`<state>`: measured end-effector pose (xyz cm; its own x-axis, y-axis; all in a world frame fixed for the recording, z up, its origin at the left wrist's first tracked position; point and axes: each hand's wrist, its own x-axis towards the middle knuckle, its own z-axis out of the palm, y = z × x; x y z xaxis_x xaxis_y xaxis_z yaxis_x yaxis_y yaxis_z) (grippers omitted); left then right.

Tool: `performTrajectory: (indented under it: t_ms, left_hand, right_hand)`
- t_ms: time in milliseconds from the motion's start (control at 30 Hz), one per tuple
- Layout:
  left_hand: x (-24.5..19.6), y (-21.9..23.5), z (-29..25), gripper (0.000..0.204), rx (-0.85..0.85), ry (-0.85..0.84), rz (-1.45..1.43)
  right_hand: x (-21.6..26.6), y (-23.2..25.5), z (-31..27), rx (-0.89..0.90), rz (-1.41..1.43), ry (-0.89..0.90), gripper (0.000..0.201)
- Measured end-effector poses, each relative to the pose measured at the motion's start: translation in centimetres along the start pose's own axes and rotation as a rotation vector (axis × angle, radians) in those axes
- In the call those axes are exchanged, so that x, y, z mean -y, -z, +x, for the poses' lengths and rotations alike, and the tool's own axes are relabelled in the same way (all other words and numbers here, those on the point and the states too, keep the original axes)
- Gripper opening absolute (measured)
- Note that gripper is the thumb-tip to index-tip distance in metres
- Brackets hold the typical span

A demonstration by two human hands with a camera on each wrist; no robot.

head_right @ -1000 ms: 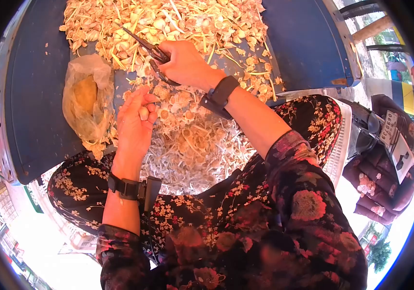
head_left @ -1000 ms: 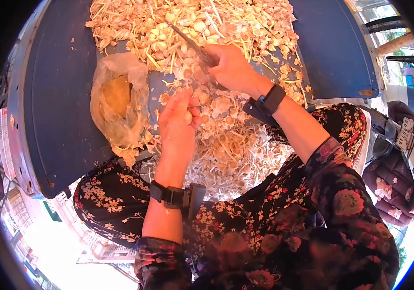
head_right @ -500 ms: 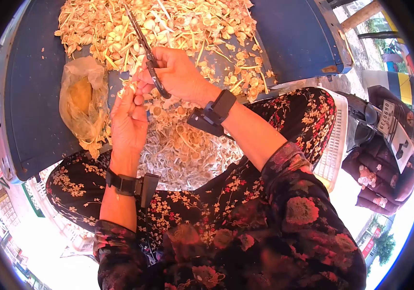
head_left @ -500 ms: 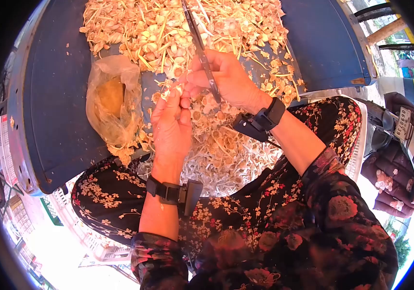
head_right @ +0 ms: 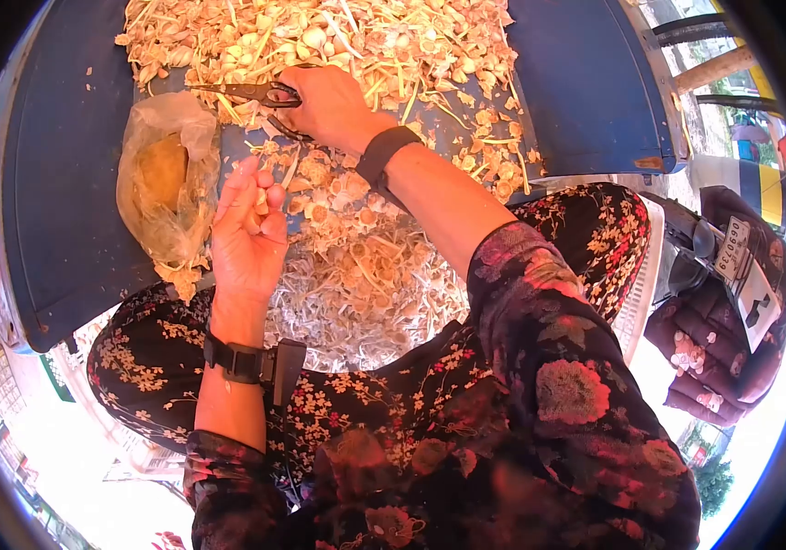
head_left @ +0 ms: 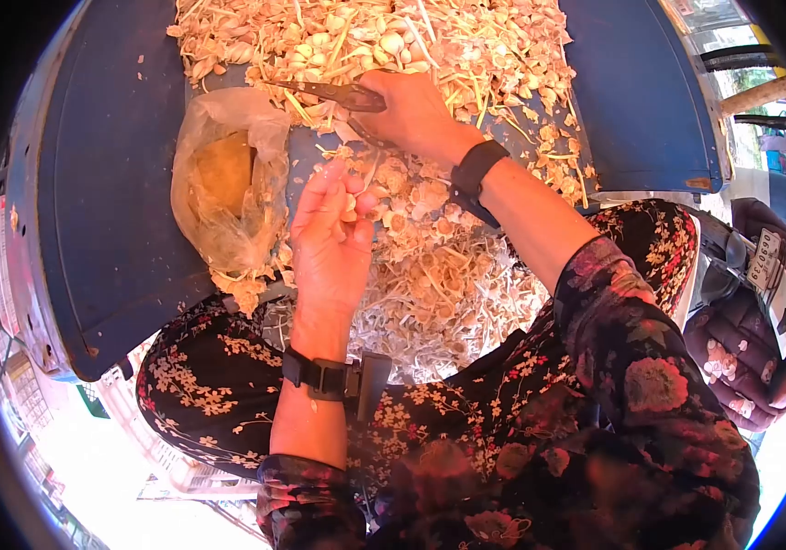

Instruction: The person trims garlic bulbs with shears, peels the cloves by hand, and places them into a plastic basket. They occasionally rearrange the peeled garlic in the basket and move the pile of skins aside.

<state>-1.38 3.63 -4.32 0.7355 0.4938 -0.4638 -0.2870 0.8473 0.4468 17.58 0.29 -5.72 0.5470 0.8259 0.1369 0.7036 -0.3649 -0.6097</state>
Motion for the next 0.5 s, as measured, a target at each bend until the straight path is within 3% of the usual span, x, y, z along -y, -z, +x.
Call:
performTrajectory:
  t_ms: [133, 167, 267, 300, 500]
  left_hand:
    - [0.3, -0.2, 0.3, 0.022, -0.067, -0.006, 0.168]
    - [0.3, -0.1, 0.5, 0.021, -0.075, -0.007, 0.214]
    - [1.0, -0.3, 1.1, 0.026, -0.094, -0.094, 0.396]
    - [1.3, -0.4, 1.2, 0.027, -0.078, -0.121, 0.453]
    - [1.6, -1.6, 0.7, 0.034, -0.007, -0.195, 0.728]
  right_hand:
    - [-0.2, 1.1, 0.5, 0.111, -0.086, 0.014, 0.024]
    - [-0.3, 1.6, 0.0, 0.114, -0.012, -0.03, 0.021]
    - [1.4, 3.8, -2.3, 0.203, 0.59, -0.487, 0.013]
    - [1.4, 3.5, -3.0, 0.178, 0.815, -0.545, 0.013]
    - [2.0, 3.9, -5.8, 0.308, 1.062, -0.557, 0.014]
